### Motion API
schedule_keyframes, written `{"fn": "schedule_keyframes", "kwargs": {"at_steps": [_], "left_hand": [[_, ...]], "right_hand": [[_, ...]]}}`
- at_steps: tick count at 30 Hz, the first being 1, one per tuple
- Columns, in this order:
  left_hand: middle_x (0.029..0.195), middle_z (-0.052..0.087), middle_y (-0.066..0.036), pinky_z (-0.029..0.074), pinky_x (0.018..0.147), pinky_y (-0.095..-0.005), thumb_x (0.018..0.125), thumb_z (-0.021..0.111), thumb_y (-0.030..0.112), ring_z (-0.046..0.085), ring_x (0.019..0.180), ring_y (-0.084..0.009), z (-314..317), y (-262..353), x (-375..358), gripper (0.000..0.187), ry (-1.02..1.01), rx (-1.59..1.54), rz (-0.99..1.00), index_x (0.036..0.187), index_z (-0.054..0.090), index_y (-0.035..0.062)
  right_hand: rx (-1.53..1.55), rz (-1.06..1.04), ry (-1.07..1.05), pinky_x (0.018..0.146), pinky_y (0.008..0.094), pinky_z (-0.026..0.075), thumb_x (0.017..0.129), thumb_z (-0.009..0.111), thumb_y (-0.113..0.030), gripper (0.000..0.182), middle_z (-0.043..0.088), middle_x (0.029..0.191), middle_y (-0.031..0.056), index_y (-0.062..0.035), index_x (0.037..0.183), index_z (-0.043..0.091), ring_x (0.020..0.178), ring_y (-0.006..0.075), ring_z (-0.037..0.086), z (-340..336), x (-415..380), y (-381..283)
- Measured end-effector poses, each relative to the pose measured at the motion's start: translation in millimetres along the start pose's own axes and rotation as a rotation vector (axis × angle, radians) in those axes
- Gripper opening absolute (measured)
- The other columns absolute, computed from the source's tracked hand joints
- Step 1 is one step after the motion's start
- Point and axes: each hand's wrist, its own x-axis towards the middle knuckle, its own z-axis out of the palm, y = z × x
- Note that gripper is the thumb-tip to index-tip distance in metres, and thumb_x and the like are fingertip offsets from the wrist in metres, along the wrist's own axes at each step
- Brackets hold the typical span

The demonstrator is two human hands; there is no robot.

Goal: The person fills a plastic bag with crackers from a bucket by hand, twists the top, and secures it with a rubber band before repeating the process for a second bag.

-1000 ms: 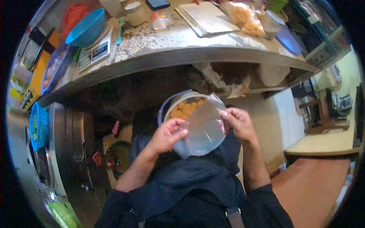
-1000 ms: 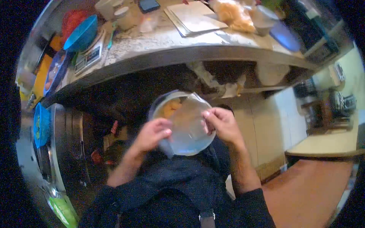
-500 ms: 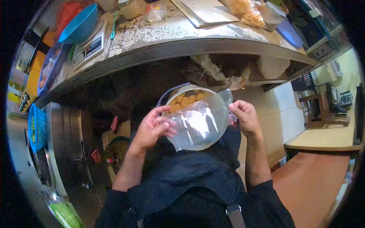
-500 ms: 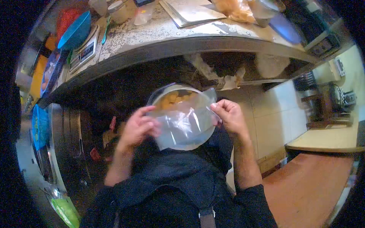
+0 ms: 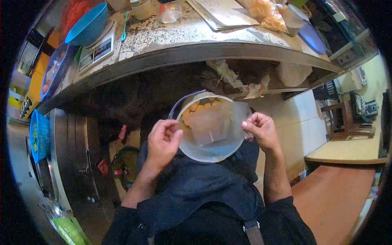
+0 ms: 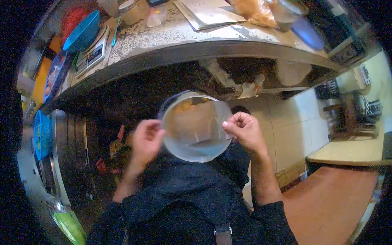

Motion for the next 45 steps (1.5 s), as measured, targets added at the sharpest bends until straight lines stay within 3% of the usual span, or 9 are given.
{"fn": "schedule_keyframes", "kwargs": {"at_steps": [3, 9, 16, 23, 28, 29, 33, 39, 45], "left_hand": [[0.083, 0.06, -0.004, 0.047, 0.06, -0.0222, 0.077, 0.076, 0.017, 0.054, 0.068, -0.0075, 16.3, 20.1, -12.8, 0.034, -0.18, -0.045, 0.014, 0.105, 0.062, 0.0041], [0.079, 0.059, 0.002, 0.044, 0.057, -0.0187, 0.088, 0.067, 0.018, 0.053, 0.065, -0.004, 52.4, -5.6, -33.2, 0.019, -0.575, -0.547, -0.477, 0.096, 0.059, 0.003], [0.079, 0.061, -0.002, 0.049, 0.063, -0.0236, 0.092, 0.058, 0.011, 0.057, 0.066, -0.0087, 30.7, -8.8, -28.4, 0.009, -0.464, -0.42, -0.647, 0.089, 0.059, 0.0028], [0.099, 0.062, -0.016, 0.048, 0.091, -0.0486, 0.094, 0.048, 0.015, 0.061, 0.094, -0.0265, 32.9, -31.3, -35.5, 0.019, -0.361, -1.491, -0.703, 0.094, 0.057, -0.0018], [0.086, 0.057, -0.003, 0.049, 0.086, -0.0342, 0.095, 0.051, 0.014, 0.056, 0.081, -0.0133, 37.9, -34.1, -21.7, 0.01, -0.365, -1.015, -0.648, 0.09, 0.054, 0.0056], [0.087, 0.057, -0.002, 0.049, 0.084, -0.0317, 0.094, 0.054, 0.012, 0.055, 0.081, -0.0118, 42.2, -40.1, -23.5, 0.007, -0.385, -0.916, -0.579, 0.091, 0.054, 0.0059], [0.094, 0.057, 0.0, 0.046, 0.078, -0.0224, 0.085, 0.063, 0.0, 0.054, 0.084, -0.0068, 51.5, -38.1, -24.6, 0.018, -0.357, -0.698, -0.458, 0.099, 0.053, 0.005], [0.092, 0.061, 0.0, 0.046, 0.078, -0.0221, 0.085, 0.064, 0.002, 0.057, 0.086, -0.0073, 56.5, -30.9, -9.0, 0.017, -0.241, -0.478, -0.346, 0.101, 0.059, 0.0025], [0.1, 0.065, -0.006, 0.051, 0.071, -0.0252, 0.088, 0.06, 0.007, 0.061, 0.082, -0.0117, 65.3, -32.1, 13.4, 0.023, -0.461, -0.294, -0.394, 0.111, 0.06, 0.0023]], "right_hand": [[-0.097, -0.076, -0.102, 0.052, 0.0193, 0.043, 0.08, 0.075, -0.015, 0.02, 0.059, 0.066, -0.0015, -0.0059, 0.073, 0.059, 0.059, 0.0024, 0.052, 24.1, -6.2, 13.7], [-0.405, -0.13, -0.276, 0.055, 0.0262, 0.044, 0.077, 0.076, -0.013, 0.024, 0.058, 0.066, -0.0004, -0.0046, 0.069, 0.054, 0.062, 0.0063, 0.05, 69.3, -24.7, 53.2], [-0.141, 0.079, -0.273, 0.052, 0.0245, 0.041, 0.08, 0.074, -0.016, 0.027, 0.056, 0.065, -0.0013, -0.0061, 0.067, 0.052, 0.06, 0.0055, 0.048, 65.1, -24.8, 60.5], [-0.3, 0.093, -0.34, 0.05, 0.0232, 0.042, 0.083, 0.071, -0.019, 0.028, 0.056, 0.062, 0.0002, -0.007, 0.066, 0.052, 0.059, 0.0054, 0.051, 61.7, 17.4, 85.4], [-0.781, -0.013, -0.455, 0.066, 0.0309, 0.05, 0.073, 0.078, -0.028, 0.034, 0.067, 0.08, 0.0099, -0.0039, 0.093, 0.067, 0.073, 0.0179, 0.064, 63.6, 73.6, 84.9], [-0.899, 0.072, -0.428, 0.081, 0.0364, 0.05, 0.062, 0.084, -0.035, 0.061, 0.067, 0.1, 0.0168, -0.0074, 0.112, 0.064, 0.094, 0.0283, 0.064, 67.2, 82.2, 78.7], [-1.108, -0.13, -0.553, 0.093, 0.0402, 0.046, 0.056, 0.086, -0.035, 0.083, 0.056, 0.123, 0.0221, -0.0109, 0.128, 0.051, 0.113, 0.0338, 0.056, 88.5, 151.6, 108.2], [-1.33, -0.278, -0.041, 0.095, 0.0385, 0.046, 0.071, 0.074, -0.029, 0.063, 0.053, 0.128, 0.0173, -0.0118, 0.128, 0.051, 0.112, 0.0344, 0.056, 116.3, 185.3, 206.3], [-1.205, -0.241, -0.185, 0.092, 0.0385, 0.047, 0.074, 0.069, -0.027, 0.054, 0.057, 0.121, 0.0171, -0.0103, 0.122, 0.054, 0.108, 0.0333, 0.058, 114.3, 146.1, 226.9]]}}
